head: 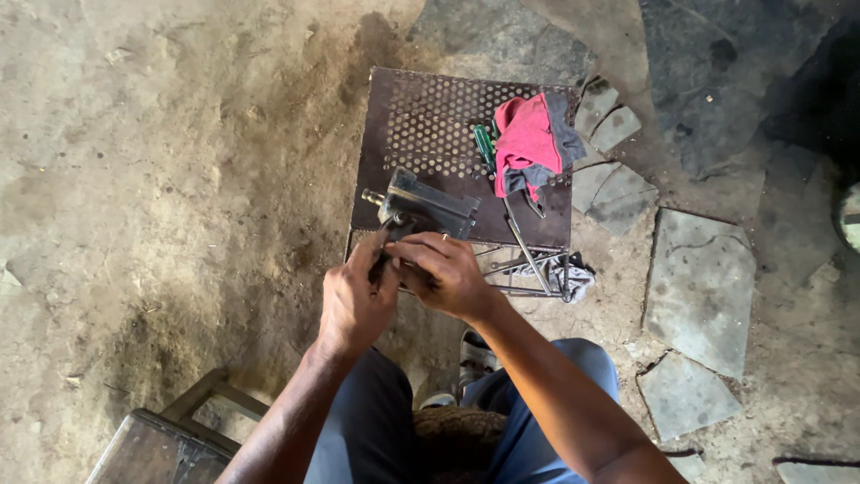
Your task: The person works on a dark mechanical part placed on a perforated metal table. They use their hands to manipulate the part and a green screwdriver to adjust screws. A pink cloth is used to wipe the part and the screwdriver during the process.
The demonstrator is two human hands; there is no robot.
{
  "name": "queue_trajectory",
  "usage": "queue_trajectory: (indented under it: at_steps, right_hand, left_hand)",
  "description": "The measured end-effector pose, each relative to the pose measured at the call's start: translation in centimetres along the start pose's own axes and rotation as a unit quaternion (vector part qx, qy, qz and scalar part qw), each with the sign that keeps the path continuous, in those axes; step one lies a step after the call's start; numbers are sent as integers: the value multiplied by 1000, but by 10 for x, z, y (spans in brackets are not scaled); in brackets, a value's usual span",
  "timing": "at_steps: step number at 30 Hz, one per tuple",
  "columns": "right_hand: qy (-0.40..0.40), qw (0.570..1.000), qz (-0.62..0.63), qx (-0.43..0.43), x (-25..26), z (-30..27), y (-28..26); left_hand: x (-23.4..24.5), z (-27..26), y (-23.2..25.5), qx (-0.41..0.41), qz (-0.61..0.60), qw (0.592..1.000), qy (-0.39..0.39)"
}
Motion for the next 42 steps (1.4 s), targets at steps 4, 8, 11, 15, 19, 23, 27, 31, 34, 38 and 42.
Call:
queue_trajectory:
  at_steps: [4, 8, 11, 15, 19, 23, 27, 31, 34, 38, 42]
  right_hand:
    - [-1, 998, 50, -45, 8, -8, 10]
    - [320, 783, 479, -233, 33, -33, 79]
    - [369, 858, 220, -283, 78, -63, 134]
    - [314, 897, 124, -285, 89, -77, 164]
    - [152, 946, -143, -249, 87, -50, 159]
    - [46, 941, -288, -173, 86, -21, 168]
    - [-32, 932, -326, -156, 86, -11, 188]
    - [-68, 927, -339, -148, 82, -14, 202]
    - [-102, 916, -352, -166, 82, -14, 206]
    - [-127, 911, -356, -166, 83, -17, 206]
    - [-133, 911, -359, -156, 82, -22, 210]
  left_hand:
    - [2, 0, 6, -95, -79, 992, -9]
    - [5, -4, 9, -136, -52, 989, 34]
    - [2, 0, 3, -104, -29, 994, 23]
    - [1, 1, 2, -63, -11, 998, 27]
    - [4, 3, 0, -70, 9, 997, 37]
    - [7, 2, -6, -52, 32, 997, 40]
    - [2, 6, -11, -56, 48, 996, 52]
    - [-1, 5, -18, -45, 60, 996, 39]
    - [-2, 6, -20, -51, 62, 996, 42]
    - [-2, 6, -22, -32, 67, 997, 35]
    - [-3, 7, -23, -18, 69, 997, 29]
Point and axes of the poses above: each hand's wrist, its own z-axis towards the middle knuckle, its own x-axis out of the back of the hand, y = z × x, the point moved 1 cm from there along z, towards the middle knuckle, and after that the axes turned 10 degrees about z, right-handed, at the moved point
